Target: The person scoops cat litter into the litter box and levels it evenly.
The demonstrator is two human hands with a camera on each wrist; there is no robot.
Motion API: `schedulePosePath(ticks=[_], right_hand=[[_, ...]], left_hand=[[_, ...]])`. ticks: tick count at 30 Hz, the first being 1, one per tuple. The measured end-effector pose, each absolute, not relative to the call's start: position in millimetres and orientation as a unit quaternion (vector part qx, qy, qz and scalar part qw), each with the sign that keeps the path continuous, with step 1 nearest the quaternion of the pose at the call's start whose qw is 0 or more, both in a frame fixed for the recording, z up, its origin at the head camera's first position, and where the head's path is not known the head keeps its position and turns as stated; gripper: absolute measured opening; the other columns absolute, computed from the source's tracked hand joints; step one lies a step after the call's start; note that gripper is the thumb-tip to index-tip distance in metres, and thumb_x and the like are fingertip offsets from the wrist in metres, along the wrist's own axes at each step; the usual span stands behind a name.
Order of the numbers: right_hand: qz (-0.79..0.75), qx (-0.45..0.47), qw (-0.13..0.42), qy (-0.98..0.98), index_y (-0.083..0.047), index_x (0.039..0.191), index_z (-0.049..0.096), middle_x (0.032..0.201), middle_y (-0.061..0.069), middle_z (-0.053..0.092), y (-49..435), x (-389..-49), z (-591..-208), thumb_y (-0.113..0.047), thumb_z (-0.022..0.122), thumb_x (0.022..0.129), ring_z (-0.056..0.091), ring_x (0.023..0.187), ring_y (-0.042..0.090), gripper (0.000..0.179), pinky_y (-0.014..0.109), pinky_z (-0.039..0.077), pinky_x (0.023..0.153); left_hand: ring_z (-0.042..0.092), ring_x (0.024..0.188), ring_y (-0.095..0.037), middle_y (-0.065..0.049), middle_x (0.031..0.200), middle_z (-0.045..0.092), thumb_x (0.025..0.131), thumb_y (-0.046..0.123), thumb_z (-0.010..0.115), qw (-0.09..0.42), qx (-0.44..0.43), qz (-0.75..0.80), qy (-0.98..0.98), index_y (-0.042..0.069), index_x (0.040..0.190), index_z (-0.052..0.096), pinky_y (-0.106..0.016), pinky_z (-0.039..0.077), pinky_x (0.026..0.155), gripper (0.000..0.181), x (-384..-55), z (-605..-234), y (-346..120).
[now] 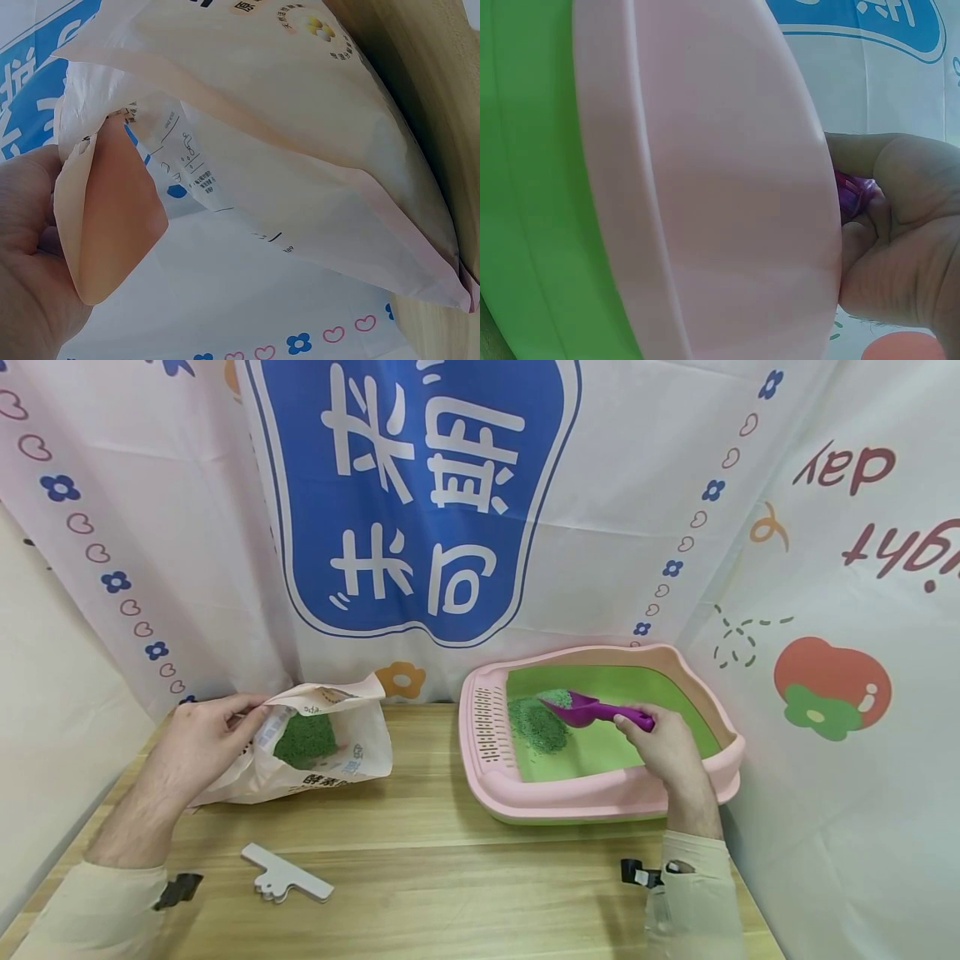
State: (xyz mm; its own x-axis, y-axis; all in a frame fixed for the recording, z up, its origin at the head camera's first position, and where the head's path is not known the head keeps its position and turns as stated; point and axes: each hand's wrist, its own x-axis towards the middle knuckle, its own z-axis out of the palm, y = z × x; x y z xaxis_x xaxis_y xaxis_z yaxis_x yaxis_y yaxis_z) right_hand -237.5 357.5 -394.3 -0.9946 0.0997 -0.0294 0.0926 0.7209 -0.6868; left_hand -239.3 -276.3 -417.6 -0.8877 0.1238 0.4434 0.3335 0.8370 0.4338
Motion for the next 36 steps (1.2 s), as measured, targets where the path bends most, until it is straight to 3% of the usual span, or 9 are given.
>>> schedulePosePath(ticks=[6,14,23,30,36], right_hand=[[0.367,-0.044,0.007,-0.929,0.003,0.154,0.07,0.105,0.009,0.071,357.3,-238.6,-394.6,-0.04,0.069,0.121,0.052,0.074,0.011,0.055,0.028,0.048,0.057],[0.356,-0.042,0.005,-0.933,0.003,0.153,0.07,0.105,0.01,0.07,356.2,-239.2,-393.8,-0.038,0.069,0.121,0.053,0.079,0.014,0.052,0.028,0.047,0.059],[0.34,-0.04,0.005,-0.94,0.003,0.153,0.07,0.107,0.013,0.074,355.4,-239.1,-393.1,-0.036,0.07,0.121,0.054,0.081,0.018,0.051,0.029,0.046,0.06],[0.33,-0.035,0.006,-0.943,0.004,0.152,0.071,0.104,0.013,0.074,354.1,-238.9,-391.7,-0.036,0.07,0.12,0.053,0.08,0.018,0.05,0.029,0.045,0.06],[0.321,-0.032,0.002,-0.947,0.004,0.151,0.071,0.108,0.017,0.077,353.3,-239.0,-390.8,-0.035,0.07,0.12,0.054,0.082,0.019,0.05,0.029,0.045,0.061]], left_hand=[[0.079,0.085,-0.026,-0.028,0.126,0.087,0.117,0.017,0.073,0.206,-0.124,-0.254,-0.937,0.007,0.137,0.085,-0.038,0.059,0.071,0.025,-239.9,-417.1,-276.4],[0.08,0.085,-0.027,-0.028,0.128,0.086,0.117,0.016,0.074,0.207,-0.125,-0.254,-0.936,0.006,0.137,0.085,-0.035,0.057,0.07,0.025,-240.0,-417.6,-276.5],[0.087,0.098,-0.039,-0.028,0.13,0.086,0.118,0.017,0.073,0.207,-0.123,-0.257,-0.936,0.006,0.138,0.085,-0.06,0.067,0.081,0.026,-239.7,-418.8,-276.1],[0.085,0.092,-0.035,-0.028,0.128,0.086,0.117,0.015,0.073,0.211,-0.128,-0.255,-0.935,0.005,0.137,0.085,-0.053,0.065,0.078,0.025,-239.9,-418.6,-276.2],[0.087,0.106,-0.048,-0.029,0.13,0.086,0.118,0.016,0.072,0.209,-0.128,-0.259,-0.934,0.004,0.138,0.084,-0.07,0.069,0.088,0.026,-239.8,-418.8,-276.0]])
